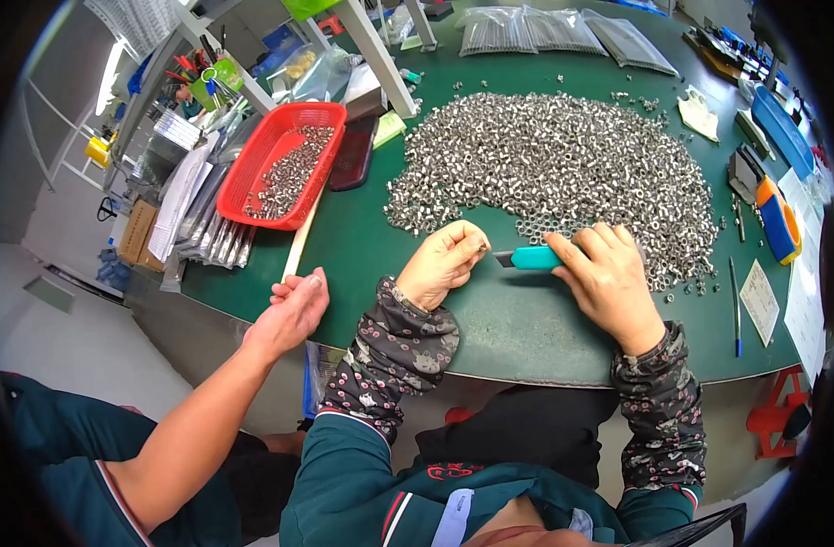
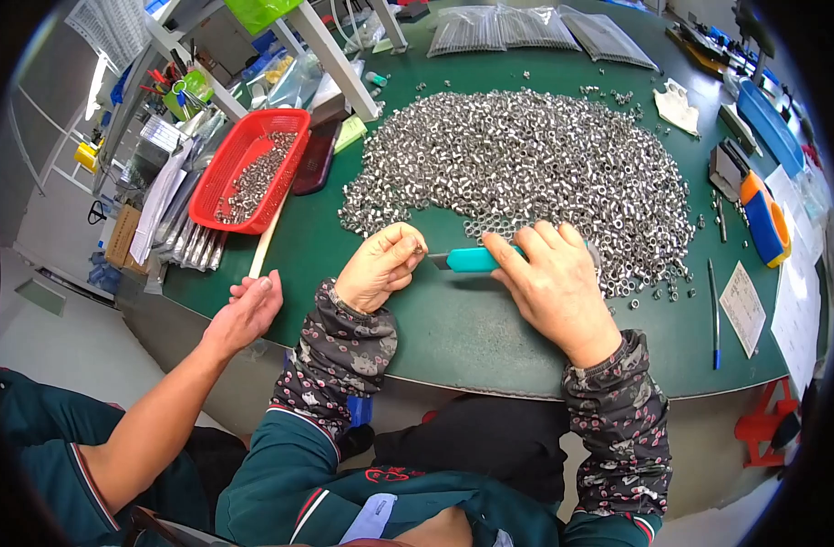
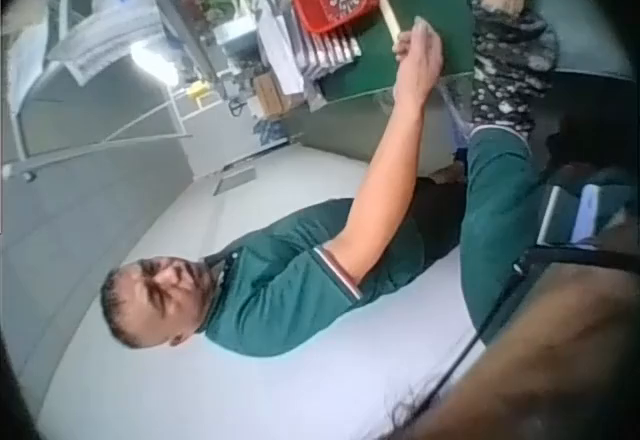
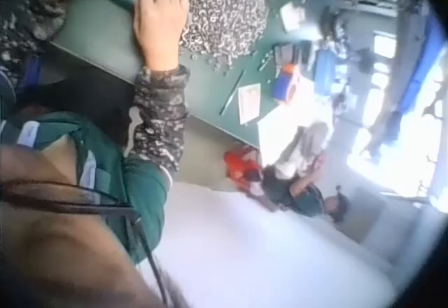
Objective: Sorting a large pile of small metal hardware parts on a workbench using a small hand tool.
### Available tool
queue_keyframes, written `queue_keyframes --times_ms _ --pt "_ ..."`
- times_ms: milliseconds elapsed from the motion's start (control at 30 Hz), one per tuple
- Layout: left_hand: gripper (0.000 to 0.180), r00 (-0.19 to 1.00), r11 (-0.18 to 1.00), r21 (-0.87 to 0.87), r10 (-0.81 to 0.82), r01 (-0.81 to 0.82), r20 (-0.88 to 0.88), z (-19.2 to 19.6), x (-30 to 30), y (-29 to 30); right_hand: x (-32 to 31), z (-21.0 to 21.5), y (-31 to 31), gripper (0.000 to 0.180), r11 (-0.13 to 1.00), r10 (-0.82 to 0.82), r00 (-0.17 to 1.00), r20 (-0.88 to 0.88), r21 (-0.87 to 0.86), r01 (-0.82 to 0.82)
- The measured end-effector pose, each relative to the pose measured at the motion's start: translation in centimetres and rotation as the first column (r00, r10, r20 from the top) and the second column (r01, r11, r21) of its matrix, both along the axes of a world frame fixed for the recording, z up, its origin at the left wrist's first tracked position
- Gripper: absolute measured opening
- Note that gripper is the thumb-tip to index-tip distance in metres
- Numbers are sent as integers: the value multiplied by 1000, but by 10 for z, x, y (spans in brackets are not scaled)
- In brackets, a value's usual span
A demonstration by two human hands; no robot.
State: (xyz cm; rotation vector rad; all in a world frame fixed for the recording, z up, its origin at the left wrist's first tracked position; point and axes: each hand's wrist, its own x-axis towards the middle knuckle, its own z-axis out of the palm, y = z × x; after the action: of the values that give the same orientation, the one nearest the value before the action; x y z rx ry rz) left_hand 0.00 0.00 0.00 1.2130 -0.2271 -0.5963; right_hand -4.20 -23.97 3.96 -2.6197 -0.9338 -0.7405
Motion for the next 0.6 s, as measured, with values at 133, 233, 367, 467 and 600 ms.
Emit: queue_keyframes --times_ms 133,233,367,467,600 --pt "9 995 978 -186 96 -97 -11 5 -3 -7 -3 -8 6 31 981 11 987 -160 191 20" --pt "10 990 968 -214 140 -134 11 9 -5 -8 -3 -11 8 29 962 46 977 -209 273 13" --pt "12 982 971 -171 181 -170 49 9 -5 -10 -3 -11 9 27 961 43 964 -262 274 32" --pt "13 980 971 -159 188 -176 62 6 -5 -10 -3 -12 10 26 961 45 956 -288 275 38" --pt "13 979 970 -158 195 -183 64 6 -5 -11 -3 -12 10 25 958 55 948 -313 284 38"
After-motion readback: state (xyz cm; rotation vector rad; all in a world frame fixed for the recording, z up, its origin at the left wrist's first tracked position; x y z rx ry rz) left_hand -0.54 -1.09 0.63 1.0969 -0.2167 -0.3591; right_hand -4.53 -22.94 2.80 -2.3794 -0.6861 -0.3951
